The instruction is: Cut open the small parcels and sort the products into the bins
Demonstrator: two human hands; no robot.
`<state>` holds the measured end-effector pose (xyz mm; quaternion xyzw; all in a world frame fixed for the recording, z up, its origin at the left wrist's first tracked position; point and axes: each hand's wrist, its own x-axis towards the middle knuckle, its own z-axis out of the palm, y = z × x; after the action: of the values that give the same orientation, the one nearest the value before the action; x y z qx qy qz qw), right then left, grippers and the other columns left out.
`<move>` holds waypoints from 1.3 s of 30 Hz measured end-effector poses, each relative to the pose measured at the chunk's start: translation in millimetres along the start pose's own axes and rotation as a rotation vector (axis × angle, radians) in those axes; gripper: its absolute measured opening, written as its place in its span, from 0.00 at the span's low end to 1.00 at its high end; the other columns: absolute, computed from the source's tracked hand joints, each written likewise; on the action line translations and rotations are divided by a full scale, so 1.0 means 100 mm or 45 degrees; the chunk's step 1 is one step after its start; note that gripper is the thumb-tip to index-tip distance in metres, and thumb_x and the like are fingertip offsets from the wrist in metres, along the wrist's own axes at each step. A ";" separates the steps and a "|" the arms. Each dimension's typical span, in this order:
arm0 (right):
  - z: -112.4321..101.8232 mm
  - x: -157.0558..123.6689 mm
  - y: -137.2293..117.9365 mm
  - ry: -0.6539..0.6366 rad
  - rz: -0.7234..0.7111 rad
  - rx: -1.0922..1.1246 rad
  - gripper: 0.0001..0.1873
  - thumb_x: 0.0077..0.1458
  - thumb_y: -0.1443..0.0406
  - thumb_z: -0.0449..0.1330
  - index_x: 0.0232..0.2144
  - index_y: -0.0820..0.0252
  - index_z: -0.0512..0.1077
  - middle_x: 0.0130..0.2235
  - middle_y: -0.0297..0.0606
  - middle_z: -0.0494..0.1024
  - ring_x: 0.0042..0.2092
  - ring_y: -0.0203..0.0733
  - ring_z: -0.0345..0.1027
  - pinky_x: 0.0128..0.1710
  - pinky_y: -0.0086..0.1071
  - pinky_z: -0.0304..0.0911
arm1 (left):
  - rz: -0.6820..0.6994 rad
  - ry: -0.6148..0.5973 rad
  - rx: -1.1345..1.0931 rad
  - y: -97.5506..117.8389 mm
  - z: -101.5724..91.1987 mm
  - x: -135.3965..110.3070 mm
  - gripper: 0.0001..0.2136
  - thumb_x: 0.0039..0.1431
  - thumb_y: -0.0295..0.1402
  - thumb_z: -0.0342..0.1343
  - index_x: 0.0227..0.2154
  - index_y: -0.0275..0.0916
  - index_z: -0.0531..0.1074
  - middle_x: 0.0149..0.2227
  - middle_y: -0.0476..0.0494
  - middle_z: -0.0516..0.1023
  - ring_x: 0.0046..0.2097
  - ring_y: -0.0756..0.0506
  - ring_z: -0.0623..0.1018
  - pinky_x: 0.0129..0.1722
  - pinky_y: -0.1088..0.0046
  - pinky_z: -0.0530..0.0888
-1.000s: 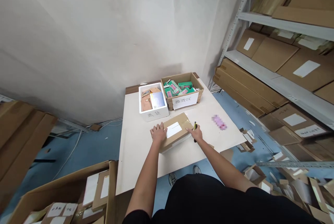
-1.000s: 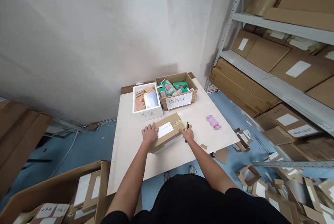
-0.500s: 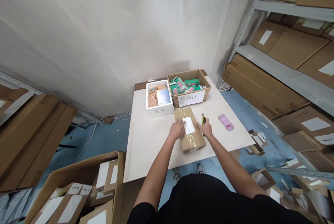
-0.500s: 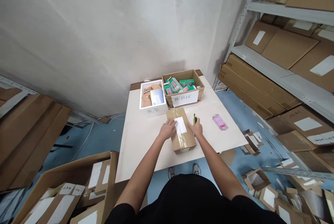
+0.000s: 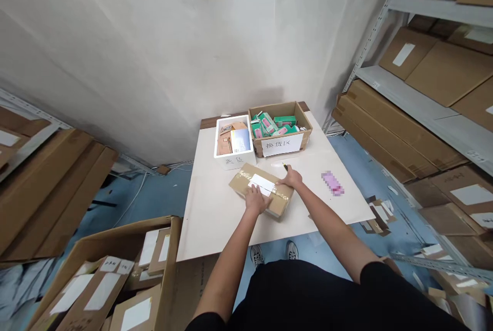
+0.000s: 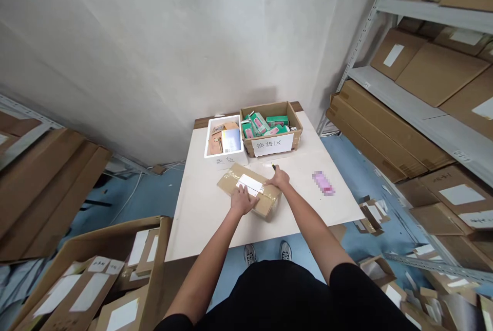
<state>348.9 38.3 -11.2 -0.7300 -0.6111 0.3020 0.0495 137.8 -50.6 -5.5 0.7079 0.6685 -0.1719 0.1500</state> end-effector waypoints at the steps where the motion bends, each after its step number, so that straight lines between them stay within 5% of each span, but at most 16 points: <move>1: -0.04 0.11 -0.10 0.011 -0.057 -0.029 0.53 0.36 0.47 0.80 0.59 0.54 0.63 0.50 0.46 0.81 0.51 0.54 0.77 0.43 0.35 0.67 | -0.015 -0.032 0.019 0.03 0.01 -0.06 0.47 0.65 0.63 0.37 0.73 0.28 0.55 0.74 0.21 0.55 0.71 0.23 0.61 0.65 0.49 0.63; 5: -0.13 0.32 -0.40 0.054 -0.203 -0.021 0.43 0.47 0.48 0.76 0.58 0.56 0.64 0.47 0.46 0.81 0.48 0.51 0.76 0.44 0.34 0.65 | 0.013 -0.044 -0.005 0.16 0.00 -0.21 0.40 0.65 0.58 0.47 0.64 0.27 0.71 0.59 0.20 0.77 0.63 0.26 0.72 0.60 0.55 0.69; 8: -0.14 0.24 -0.37 0.168 -0.270 0.040 0.33 0.59 0.49 0.68 0.59 0.56 0.64 0.50 0.47 0.81 0.50 0.50 0.75 0.47 0.34 0.63 | -0.021 0.061 -0.088 0.15 -0.06 -0.19 0.29 0.69 0.49 0.45 0.54 0.31 0.80 0.50 0.24 0.82 0.57 0.30 0.77 0.54 0.56 0.73; 13: -0.02 -0.18 0.18 0.238 -0.145 0.329 0.19 0.74 0.55 0.47 0.59 0.55 0.64 0.41 0.40 0.82 0.42 0.46 0.77 0.41 0.32 0.65 | 0.122 0.405 -0.163 0.07 0.08 -0.02 0.29 0.73 0.47 0.41 0.70 0.42 0.63 0.71 0.36 0.66 0.73 0.33 0.60 0.68 0.50 0.61; 16: 0.12 -0.48 0.55 0.053 -0.041 0.548 0.17 0.74 0.59 0.47 0.60 0.54 0.63 0.33 0.32 0.79 0.29 0.40 0.75 0.33 0.28 0.65 | 0.183 0.463 -0.171 0.07 0.34 0.07 0.30 0.73 0.48 0.39 0.74 0.49 0.55 0.76 0.47 0.55 0.76 0.35 0.51 0.73 0.49 0.51; 21: 0.23 -0.80 0.83 -0.221 0.009 0.695 0.16 0.72 0.62 0.50 0.59 0.54 0.63 0.27 0.26 0.74 0.20 0.35 0.67 0.26 0.26 0.63 | 0.187 0.522 -0.180 0.06 0.54 0.14 0.31 0.73 0.49 0.38 0.75 0.48 0.53 0.77 0.46 0.52 0.77 0.35 0.49 0.74 0.47 0.50; 24: 0.16 -0.83 0.75 -0.181 -0.009 0.533 0.16 0.72 0.63 0.50 0.60 0.55 0.62 0.33 0.32 0.78 0.23 0.36 0.70 0.28 0.27 0.63 | 0.170 0.527 -0.186 0.07 0.53 0.16 0.30 0.74 0.49 0.37 0.75 0.47 0.53 0.77 0.45 0.52 0.77 0.34 0.49 0.74 0.47 0.50; 31: -0.07 -0.72 0.38 -0.141 -0.083 -0.057 0.18 0.68 0.66 0.53 0.59 0.58 0.66 0.47 0.49 0.82 0.48 0.52 0.77 0.38 0.33 0.63 | 0.173 0.518 -0.177 0.08 0.53 0.14 0.31 0.74 0.49 0.37 0.75 0.48 0.52 0.77 0.47 0.51 0.77 0.36 0.48 0.74 0.47 0.49; 39: -0.20 -0.75 0.28 -0.316 -0.100 -0.193 0.21 0.61 0.70 0.58 0.56 0.63 0.70 0.45 0.52 0.82 0.43 0.51 0.80 0.40 0.35 0.67 | 0.144 0.480 -0.220 0.09 0.53 0.16 0.31 0.74 0.50 0.36 0.75 0.47 0.53 0.77 0.47 0.50 0.77 0.36 0.47 0.74 0.47 0.48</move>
<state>377.8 -31.8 21.1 -0.6642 -0.6616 0.3410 -0.0698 145.7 -59.8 -59.9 0.7484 0.6562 0.0303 0.0918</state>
